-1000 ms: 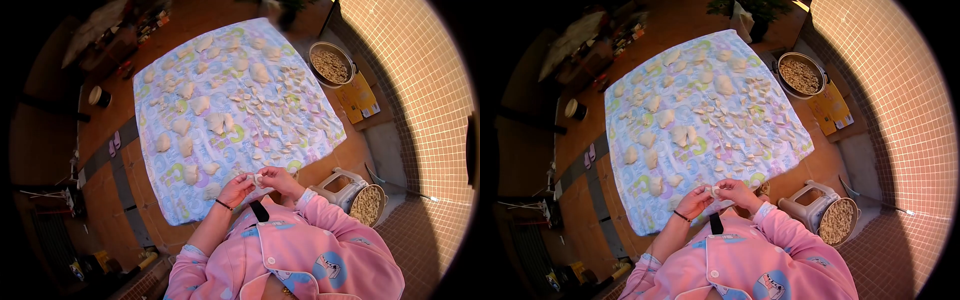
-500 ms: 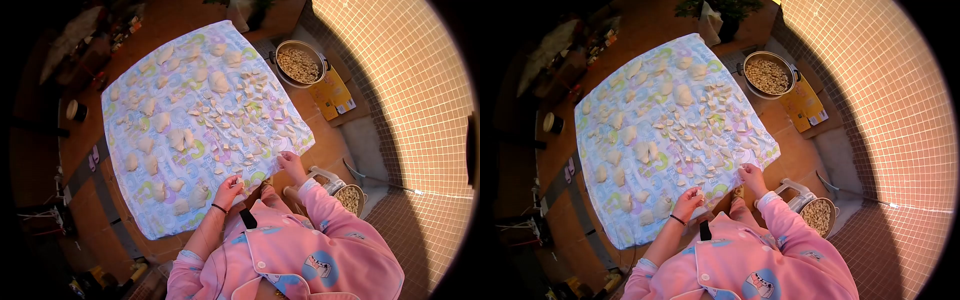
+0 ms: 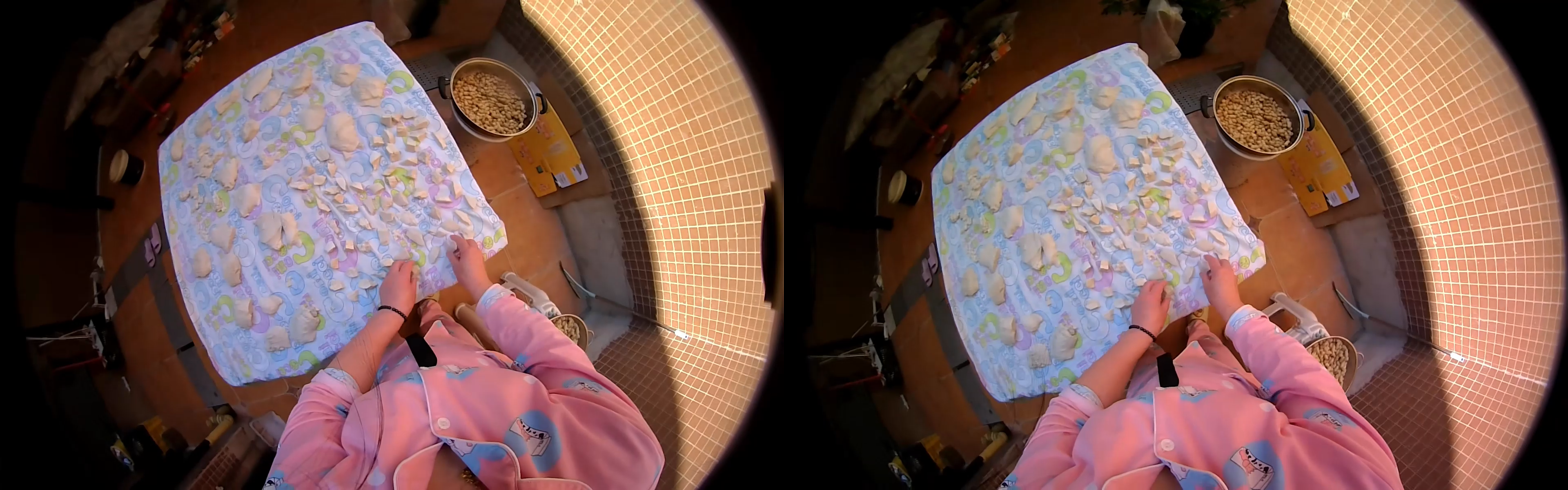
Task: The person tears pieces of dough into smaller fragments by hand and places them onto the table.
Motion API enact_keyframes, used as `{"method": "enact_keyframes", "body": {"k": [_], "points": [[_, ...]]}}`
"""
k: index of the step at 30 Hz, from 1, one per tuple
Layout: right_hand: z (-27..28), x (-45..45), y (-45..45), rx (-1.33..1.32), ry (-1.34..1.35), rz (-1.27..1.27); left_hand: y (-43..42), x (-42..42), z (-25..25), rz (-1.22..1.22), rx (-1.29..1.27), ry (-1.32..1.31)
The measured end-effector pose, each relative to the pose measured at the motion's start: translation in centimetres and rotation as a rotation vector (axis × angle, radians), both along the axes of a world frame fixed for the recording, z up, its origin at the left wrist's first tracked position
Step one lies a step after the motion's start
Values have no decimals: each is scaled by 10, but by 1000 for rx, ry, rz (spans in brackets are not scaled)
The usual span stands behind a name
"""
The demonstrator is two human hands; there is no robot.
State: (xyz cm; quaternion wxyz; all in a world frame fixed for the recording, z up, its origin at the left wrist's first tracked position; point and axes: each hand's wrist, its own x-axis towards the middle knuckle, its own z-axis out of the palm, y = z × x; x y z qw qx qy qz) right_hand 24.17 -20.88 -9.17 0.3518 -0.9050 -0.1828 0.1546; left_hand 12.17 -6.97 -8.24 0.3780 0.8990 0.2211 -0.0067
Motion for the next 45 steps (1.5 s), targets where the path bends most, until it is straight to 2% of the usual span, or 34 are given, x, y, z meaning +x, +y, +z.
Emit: {"method": "enact_keyframes", "body": {"k": [2,4,5,7,8,10,12,14,15,17,18,20,22,24,27,35,42,45], "points": [[-1,-1,-5,47,-56,42,-1,-2,-4,-5,53,-8],[12,-3,-8,58,-53,30,0,-7,-5,32,-82,-48],[21,-5,-7,71,-50,17,-1,-10,-4,46,-68,-42],[38,-9,-6,122,-16,65,1,-25,0,94,-54,-172],[40,-12,-5,146,6,90,5,-37,6,132,-26,-154],[36,-21,-7,211,115,153,10,-58,22,191,-188,-51],[41,-32,2,263,216,197,19,-86,32,284,-102,-76],[60,-45,14,282,355,264,34,-117,34,586,-132,-63],[45,-53,18,324,391,309,44,-135,30,591,-123,-62],[66,-67,37,299,398,390,69,-167,18,592,413,-99],[77,-76,49,265,401,464,80,-175,20,586,417,-109],[80,-95,65,269,447,465,98,-190,18,567,444,164],[70,-114,80,228,447,603,115,-195,21,486,396,236],[61,-137,95,201,444,596,127,-195,25,392,276,323],[62,-164,118,125,362,665,136,-197,23,360,263,290],[19,-205,165,138,273,524,146,-199,30,348,160,220],[6,-212,181,144,155,464,156,-202,19,300,50,190],[13,-212,185,113,287,452,161,-202,20,315,-12,161]]}}
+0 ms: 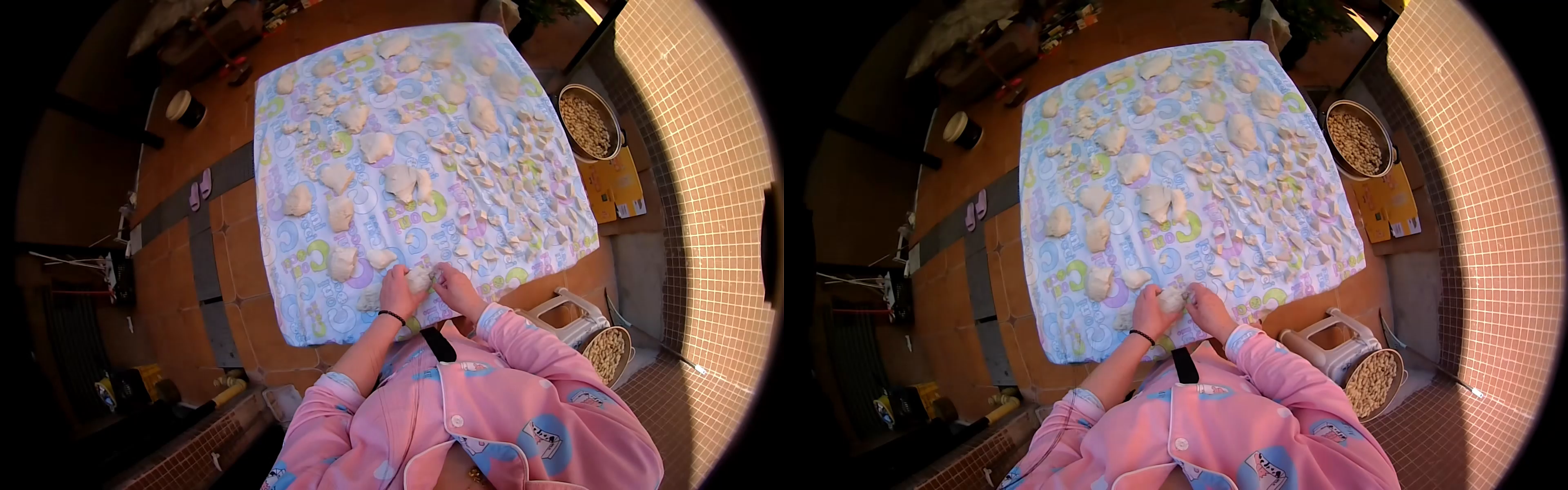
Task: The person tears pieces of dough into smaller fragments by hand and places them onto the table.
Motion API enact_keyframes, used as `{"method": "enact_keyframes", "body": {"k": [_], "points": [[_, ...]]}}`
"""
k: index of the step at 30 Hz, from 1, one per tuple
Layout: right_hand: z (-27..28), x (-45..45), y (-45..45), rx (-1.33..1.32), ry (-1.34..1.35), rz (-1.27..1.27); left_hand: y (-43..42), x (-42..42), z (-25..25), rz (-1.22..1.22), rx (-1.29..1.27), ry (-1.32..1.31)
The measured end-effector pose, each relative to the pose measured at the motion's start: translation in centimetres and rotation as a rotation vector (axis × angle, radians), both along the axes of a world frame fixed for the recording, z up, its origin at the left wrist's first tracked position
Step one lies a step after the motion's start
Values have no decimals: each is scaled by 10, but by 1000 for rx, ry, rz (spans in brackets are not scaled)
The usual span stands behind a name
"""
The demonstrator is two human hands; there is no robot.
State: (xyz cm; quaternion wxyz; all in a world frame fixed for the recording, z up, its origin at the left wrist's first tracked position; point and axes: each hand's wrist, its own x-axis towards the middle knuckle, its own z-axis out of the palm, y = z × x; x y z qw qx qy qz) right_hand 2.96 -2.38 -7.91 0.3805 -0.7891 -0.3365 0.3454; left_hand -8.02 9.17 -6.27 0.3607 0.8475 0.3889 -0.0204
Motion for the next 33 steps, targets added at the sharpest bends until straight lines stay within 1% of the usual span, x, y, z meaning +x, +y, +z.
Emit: {"method": "enact_keyframes", "body": {"k": [3,7,9,13,15,19,21,22,24,25,27,28,30,31,33], "points": [[-1,-1,0,-7,53,-17,4,0,-2,-52,-30,32],[4,0,0,-6,126,-54,-1,2,-2,-67,3,8],[-1,1,-2,4,115,-54,-3,4,3,-79,-68,81],[-5,3,-5,28,105,-45,2,7,14,-45,-164,97],[-4,4,-6,63,124,13,13,3,11,-103,-246,28],[-12,7,-7,96,208,1,26,-2,4,-143,-337,-25],[-15,7,-8,70,196,-6,29,-4,-3,-83,-506,-70],[-17,7,-8,72,196,-8,31,-4,-4,-85,-504,-70],[-23,7,-9,61,216,-37,32,-5,-6,112,-847,-142],[-25,7,-9,61,216,-38,34,-6,-9,112,-847,-142],[-23,9,-9,66,257,-40,40,-5,-12,312,-1028,-227],[-19,11,-8,67,255,-39,42,-5,-8,312,-1027,-229],[-5,17,-5,75,589,-214,45,-5,3,341,-1103,-245],[9,19,-2,76,588,-211,46,-5,7,343,-1101,-248],[35,23,6,129,603,-202,46,-4,12,304,-1198,-282]]}}
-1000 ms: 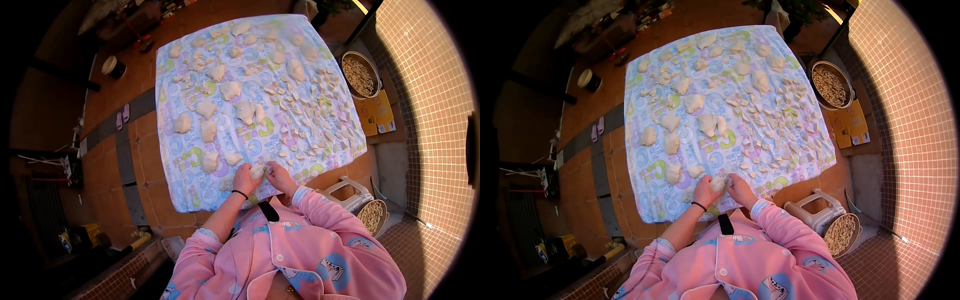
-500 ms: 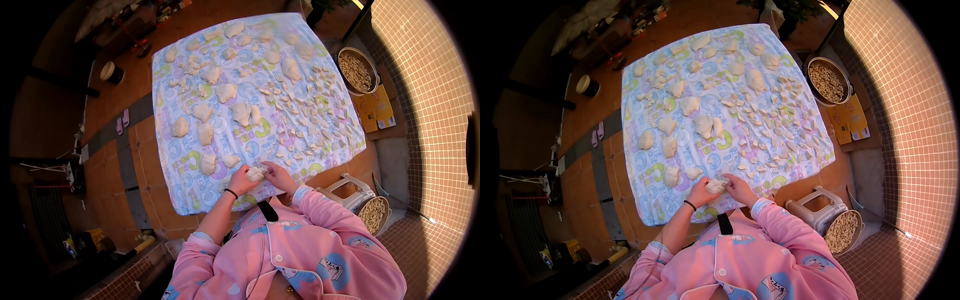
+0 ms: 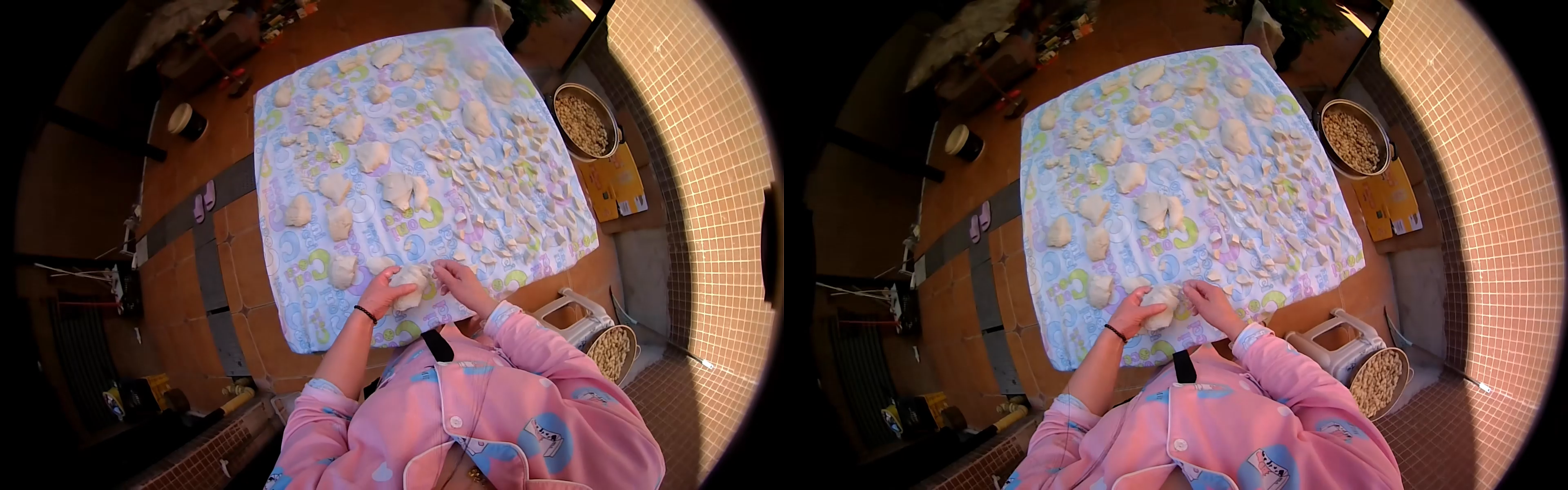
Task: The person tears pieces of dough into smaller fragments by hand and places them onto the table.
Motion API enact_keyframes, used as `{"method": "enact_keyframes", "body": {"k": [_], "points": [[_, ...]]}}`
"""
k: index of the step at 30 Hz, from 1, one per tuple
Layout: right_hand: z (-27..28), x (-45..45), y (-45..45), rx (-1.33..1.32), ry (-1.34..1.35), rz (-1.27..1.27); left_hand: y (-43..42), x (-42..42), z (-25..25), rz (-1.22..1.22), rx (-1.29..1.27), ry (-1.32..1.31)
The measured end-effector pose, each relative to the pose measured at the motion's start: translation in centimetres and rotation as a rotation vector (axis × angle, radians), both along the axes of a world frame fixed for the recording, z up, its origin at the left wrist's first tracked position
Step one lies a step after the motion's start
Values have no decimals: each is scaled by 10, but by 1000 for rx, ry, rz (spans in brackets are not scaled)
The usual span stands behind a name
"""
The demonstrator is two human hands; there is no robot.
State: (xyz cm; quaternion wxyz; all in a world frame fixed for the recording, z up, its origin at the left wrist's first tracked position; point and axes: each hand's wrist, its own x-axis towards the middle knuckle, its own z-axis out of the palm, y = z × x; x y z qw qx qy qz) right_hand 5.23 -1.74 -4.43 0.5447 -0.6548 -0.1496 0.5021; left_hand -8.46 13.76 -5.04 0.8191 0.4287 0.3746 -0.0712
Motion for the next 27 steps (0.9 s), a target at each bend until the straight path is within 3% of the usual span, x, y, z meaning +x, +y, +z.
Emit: {"method": "enact_keyframes", "body": {"k": [7,9,10,12,13,15,19,21,25,27], "points": [[0,-2,6,74,71,160,-3,-9,17,-47,5,-121],[-3,-4,6,203,579,26,-3,-14,19,-39,-68,-132],[-2,-3,6,202,576,26,-4,-15,18,-39,-69,-135],[1,3,10,47,185,26,-5,-16,17,61,-157,-154],[0,8,14,46,183,30,-5,-17,18,65,-157,-156],[-5,21,27,-81,-680,-35,-6,-18,22,167,-218,-171],[-35,47,50,-107,-938,54,-5,-25,14,220,-173,-175],[-35,47,56,-241,-1122,51,-6,-27,20,229,-176,-168],[18,24,48,-51,-1109,38,-7,-30,25,232,-178,-192],[45,8,39,36,-165,175,-9,-31,28,234,-170,-198]]}}
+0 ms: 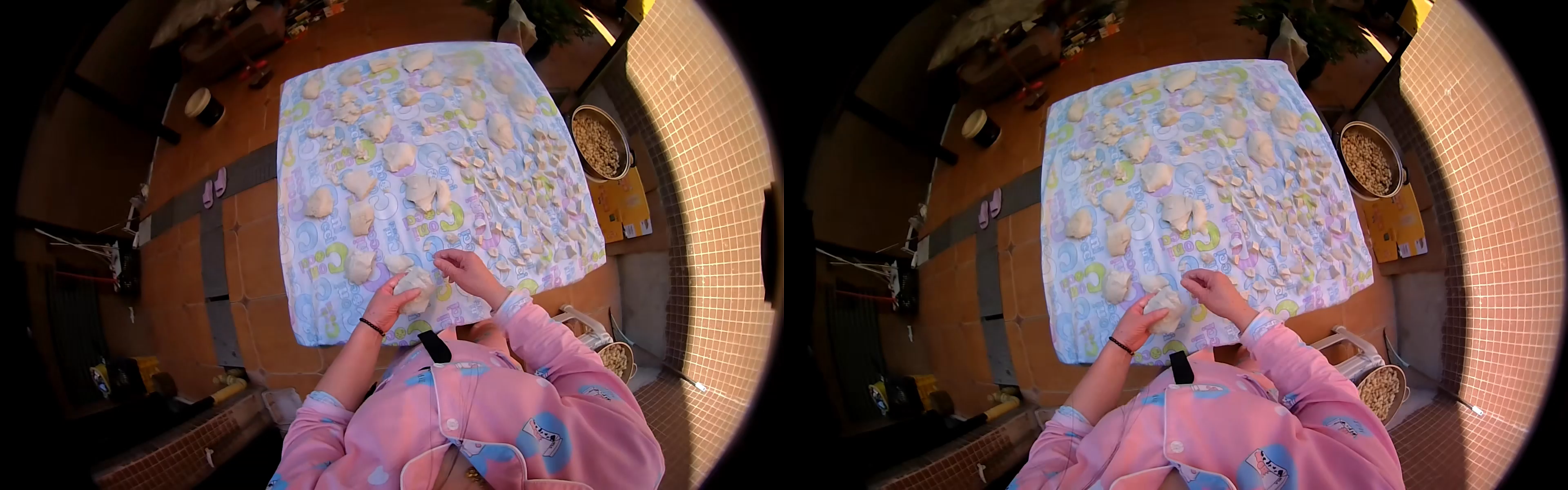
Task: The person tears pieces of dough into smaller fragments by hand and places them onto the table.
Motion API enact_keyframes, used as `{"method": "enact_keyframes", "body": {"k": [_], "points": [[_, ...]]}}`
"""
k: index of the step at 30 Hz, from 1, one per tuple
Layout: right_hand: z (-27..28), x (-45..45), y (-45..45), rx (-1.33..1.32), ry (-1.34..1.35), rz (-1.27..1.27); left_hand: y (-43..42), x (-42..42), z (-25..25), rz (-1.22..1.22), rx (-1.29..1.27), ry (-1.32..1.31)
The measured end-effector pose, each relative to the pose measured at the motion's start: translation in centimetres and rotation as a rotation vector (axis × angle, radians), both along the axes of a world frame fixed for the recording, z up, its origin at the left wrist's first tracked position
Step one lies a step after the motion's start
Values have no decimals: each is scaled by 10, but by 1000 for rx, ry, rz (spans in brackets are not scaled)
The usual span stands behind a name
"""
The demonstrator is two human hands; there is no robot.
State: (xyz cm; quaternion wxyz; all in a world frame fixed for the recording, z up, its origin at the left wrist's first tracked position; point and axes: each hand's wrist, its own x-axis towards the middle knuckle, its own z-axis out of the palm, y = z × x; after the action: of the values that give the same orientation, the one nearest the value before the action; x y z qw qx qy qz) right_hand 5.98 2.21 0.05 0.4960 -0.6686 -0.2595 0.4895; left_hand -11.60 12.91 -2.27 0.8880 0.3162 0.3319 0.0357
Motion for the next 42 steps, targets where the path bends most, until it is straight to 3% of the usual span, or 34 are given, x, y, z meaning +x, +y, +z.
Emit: {"method": "enact_keyframes", "body": {"k": [5,12,23,25,29,31,32,35,36,38,39,41,42], "points": [[-7,-18,-14,72,-53,65,1,1,7,-158,181,74],[0,-21,-24,-82,280,164,10,2,31,-491,460,173],[-28,-29,-25,-90,553,118,13,-6,20,-485,341,124],[-31,-28,-23,-79,819,-33,14,-7,22,-467,319,133],[-48,-17,-14,-5,847,-107,13,-10,3,-303,204,119],[-51,-9,-3,-57,337,-232,11,-11,-2,-191,123,107],[-54,-7,1,-57,338,-230,10,-12,-4,-134,127,85],[-66,-5,10,-26,-548,-126,8,-14,-5,-53,123,40],[-73,-6,10,-23,-546,-127,8,-14,-3,-29,111,15],[-85,-10,8,35,-861,-104,7,-15,2,-21,126,14],[-73,-13,7,38,-862,-102,7,-16,5,-11,136,10],[-26,-24,4,109,-384,-43,9,-17,6,-27,123,-4],[-14,-31,1,107,-385,-40,9,-18,6,-46,109,-18]]}}
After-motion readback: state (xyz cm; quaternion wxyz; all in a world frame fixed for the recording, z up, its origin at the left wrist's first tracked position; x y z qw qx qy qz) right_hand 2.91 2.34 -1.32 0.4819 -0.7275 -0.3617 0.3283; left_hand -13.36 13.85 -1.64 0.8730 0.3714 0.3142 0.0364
